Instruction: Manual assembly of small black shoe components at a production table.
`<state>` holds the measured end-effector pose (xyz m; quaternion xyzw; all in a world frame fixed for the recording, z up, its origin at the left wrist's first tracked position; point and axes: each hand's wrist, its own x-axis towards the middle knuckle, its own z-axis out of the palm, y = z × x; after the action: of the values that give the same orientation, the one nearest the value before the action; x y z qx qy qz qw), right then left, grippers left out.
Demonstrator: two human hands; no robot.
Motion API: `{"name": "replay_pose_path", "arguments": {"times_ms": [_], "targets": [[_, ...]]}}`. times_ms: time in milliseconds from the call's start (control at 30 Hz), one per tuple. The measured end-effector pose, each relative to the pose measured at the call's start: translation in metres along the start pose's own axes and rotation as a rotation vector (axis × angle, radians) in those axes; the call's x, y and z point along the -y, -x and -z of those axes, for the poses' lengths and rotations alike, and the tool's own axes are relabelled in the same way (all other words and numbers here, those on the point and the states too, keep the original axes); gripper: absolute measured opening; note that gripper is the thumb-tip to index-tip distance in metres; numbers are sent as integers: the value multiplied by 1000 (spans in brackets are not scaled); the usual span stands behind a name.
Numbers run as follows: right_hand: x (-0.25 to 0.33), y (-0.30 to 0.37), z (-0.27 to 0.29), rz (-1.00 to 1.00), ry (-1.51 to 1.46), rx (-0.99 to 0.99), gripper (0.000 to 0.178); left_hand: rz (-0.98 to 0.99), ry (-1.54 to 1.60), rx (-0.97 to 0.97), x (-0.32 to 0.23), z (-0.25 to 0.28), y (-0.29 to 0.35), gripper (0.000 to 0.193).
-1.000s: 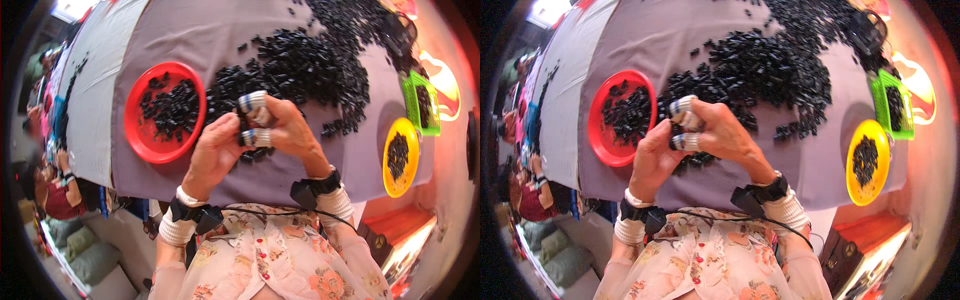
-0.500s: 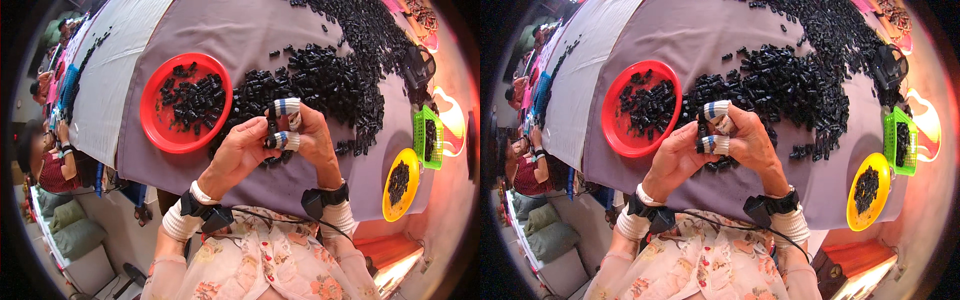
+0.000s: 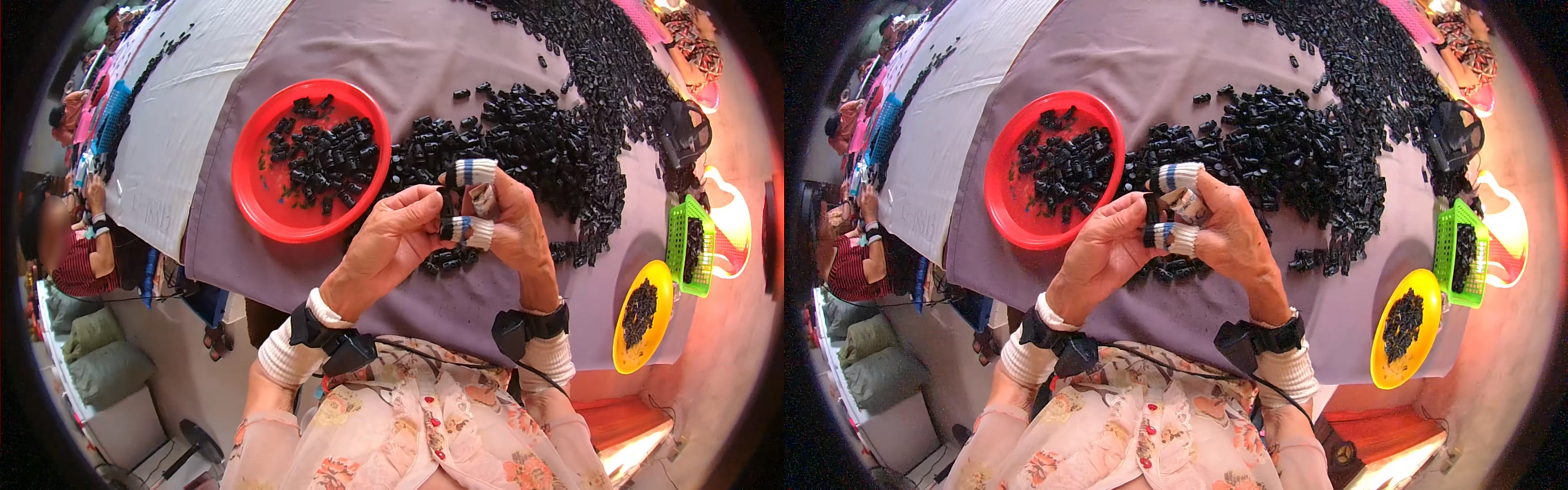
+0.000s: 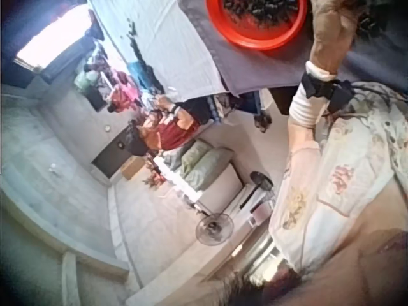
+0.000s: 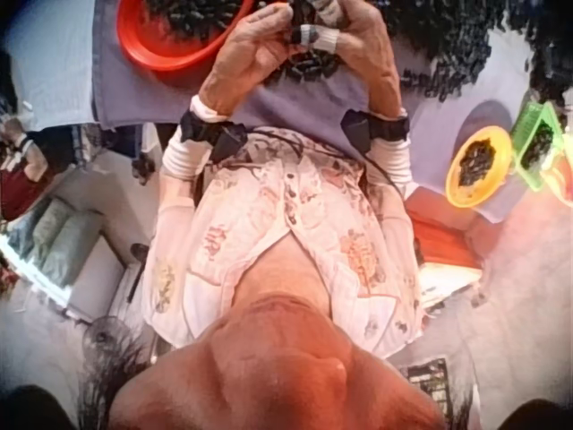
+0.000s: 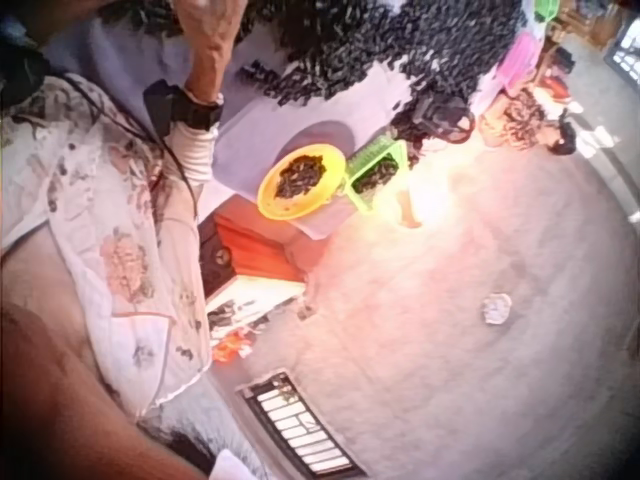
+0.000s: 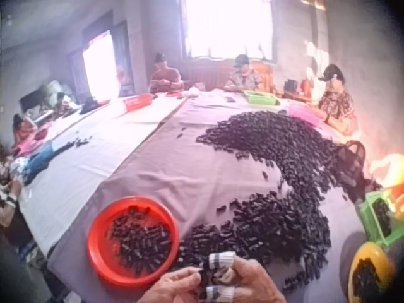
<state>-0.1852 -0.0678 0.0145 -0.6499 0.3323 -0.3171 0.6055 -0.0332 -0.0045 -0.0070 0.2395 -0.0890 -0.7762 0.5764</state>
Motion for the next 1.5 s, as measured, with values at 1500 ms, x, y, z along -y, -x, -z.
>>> {"name": "replay_pose_path", "arguments": {"times_ms": [1500], "targets": [[-10,7,10,-19,58,-18,34,77,-212,22,1,2,-5,22]]}}
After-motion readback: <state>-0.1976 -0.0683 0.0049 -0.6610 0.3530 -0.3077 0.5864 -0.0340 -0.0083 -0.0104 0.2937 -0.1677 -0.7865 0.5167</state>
